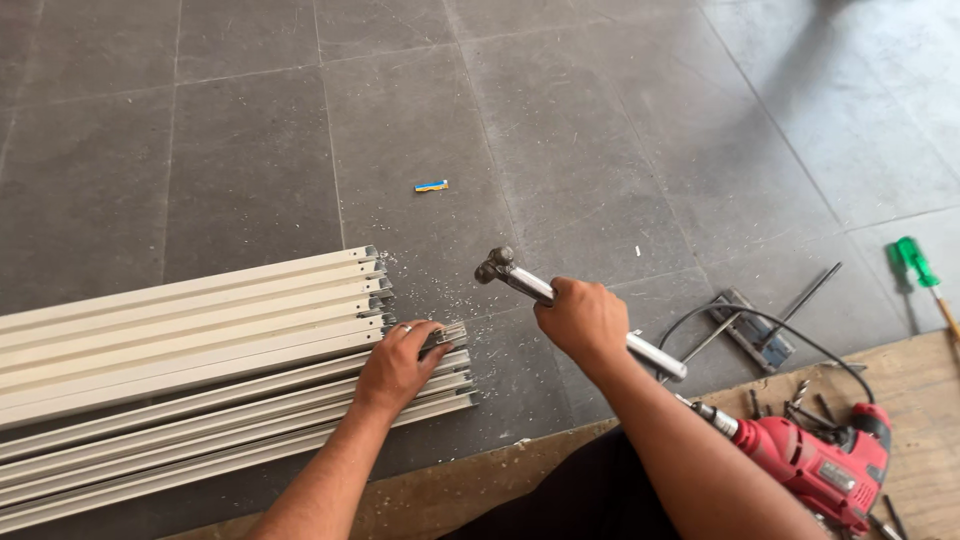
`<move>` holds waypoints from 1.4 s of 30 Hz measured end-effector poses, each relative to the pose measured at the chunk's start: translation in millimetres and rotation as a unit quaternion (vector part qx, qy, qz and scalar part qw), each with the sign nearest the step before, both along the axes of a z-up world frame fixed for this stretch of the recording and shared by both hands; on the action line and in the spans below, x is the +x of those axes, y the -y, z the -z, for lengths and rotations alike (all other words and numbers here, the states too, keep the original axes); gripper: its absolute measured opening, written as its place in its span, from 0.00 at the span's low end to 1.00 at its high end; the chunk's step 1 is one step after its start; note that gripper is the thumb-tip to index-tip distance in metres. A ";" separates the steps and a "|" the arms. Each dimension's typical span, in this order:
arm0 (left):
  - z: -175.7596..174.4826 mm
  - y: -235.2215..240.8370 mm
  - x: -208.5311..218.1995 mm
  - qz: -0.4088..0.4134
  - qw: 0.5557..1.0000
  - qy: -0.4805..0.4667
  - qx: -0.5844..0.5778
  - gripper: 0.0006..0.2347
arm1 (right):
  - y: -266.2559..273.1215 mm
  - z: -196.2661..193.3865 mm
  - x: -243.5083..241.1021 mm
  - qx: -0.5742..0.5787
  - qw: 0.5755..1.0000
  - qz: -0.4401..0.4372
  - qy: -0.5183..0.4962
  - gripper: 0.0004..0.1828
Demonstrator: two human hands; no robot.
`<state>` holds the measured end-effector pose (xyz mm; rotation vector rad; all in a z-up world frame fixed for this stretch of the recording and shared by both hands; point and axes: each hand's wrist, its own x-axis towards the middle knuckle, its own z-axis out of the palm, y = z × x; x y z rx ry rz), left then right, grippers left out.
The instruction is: The person sits on the floor and uses a red power drill to make holes in stacked white molding strips. They then use a hammer to tap small metal brackets into the drilled holes.
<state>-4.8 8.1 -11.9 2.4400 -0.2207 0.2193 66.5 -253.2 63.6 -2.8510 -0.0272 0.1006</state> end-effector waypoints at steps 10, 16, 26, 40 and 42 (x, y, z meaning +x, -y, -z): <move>-6.7 16.3 -6.9 -0.037 0.995 -0.078 0.039 0.15 | -6.6 31.1 8.7 -0.034 0.999 -0.006 -0.008 0.13; -14.8 29.2 -1.3 -0.082 0.994 -0.068 -0.021 0.15 | -5.5 34.7 4.1 -0.037 0.999 -0.028 -0.021 0.16; -32.9 57.4 5.7 -0.062 0.994 -0.051 -0.071 0.13 | -32.1 16.4 -8.4 0.241 0.969 -0.041 -0.025 0.21; -58.2 -32.1 -60.0 -0.036 0.968 -0.170 0.184 0.43 | -21.5 15.8 -26.5 0.195 0.971 0.073 -0.120 0.24; -68.2 -61.7 -74.3 -0.026 0.937 -0.242 0.250 0.49 | -22.8 15.3 -31.8 0.120 0.985 0.072 -0.103 0.25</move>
